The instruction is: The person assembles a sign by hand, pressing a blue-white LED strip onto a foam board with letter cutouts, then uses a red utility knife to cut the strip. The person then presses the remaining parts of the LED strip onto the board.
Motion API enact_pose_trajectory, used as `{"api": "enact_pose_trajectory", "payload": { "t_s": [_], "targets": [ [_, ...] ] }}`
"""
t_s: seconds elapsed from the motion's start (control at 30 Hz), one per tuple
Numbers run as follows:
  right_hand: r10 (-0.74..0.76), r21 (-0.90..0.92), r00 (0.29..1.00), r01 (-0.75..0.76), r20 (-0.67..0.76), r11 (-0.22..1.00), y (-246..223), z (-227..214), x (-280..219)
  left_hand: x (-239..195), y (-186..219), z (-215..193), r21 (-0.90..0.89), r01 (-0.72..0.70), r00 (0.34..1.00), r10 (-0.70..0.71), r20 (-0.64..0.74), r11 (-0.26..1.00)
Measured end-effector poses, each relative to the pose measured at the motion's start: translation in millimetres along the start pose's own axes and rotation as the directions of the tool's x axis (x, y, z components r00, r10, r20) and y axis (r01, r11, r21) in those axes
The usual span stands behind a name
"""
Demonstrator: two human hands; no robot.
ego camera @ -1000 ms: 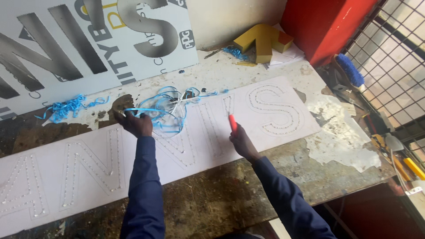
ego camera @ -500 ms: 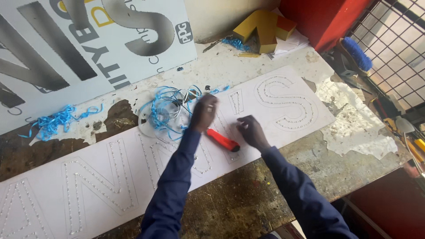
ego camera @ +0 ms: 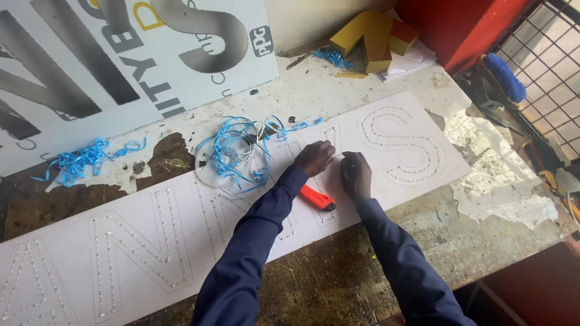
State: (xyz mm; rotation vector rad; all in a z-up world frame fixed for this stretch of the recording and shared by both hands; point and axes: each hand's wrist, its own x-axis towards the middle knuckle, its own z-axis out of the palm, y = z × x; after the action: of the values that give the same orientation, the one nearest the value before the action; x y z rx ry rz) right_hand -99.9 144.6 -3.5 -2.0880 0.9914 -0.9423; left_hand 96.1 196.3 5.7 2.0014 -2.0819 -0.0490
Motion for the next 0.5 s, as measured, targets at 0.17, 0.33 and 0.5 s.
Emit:
{"api": "enact_pose_trajectory", "payload": {
  "t_s": [0.17,0.33,0.5],
  "targets": [
    [0.006,-0.002,1.000,-0.006,-0.020,1.000,11,4,1,5,-11,17,0.011,-0.057,0.998,0.057,0.015,0.998],
    [0.001,0.017,0.999,0.000,-0.051,1.000,6,3,0,12,-23,42,0.066,-0.116,0.993,0.116,0.002,0.991],
    [0.022,0.006,0.992,-0.021,-0.125,1.000,3,0,-3,-2,-8,22,0.260,-0.288,0.936,0.329,-0.129,0.922]
  ]
}}
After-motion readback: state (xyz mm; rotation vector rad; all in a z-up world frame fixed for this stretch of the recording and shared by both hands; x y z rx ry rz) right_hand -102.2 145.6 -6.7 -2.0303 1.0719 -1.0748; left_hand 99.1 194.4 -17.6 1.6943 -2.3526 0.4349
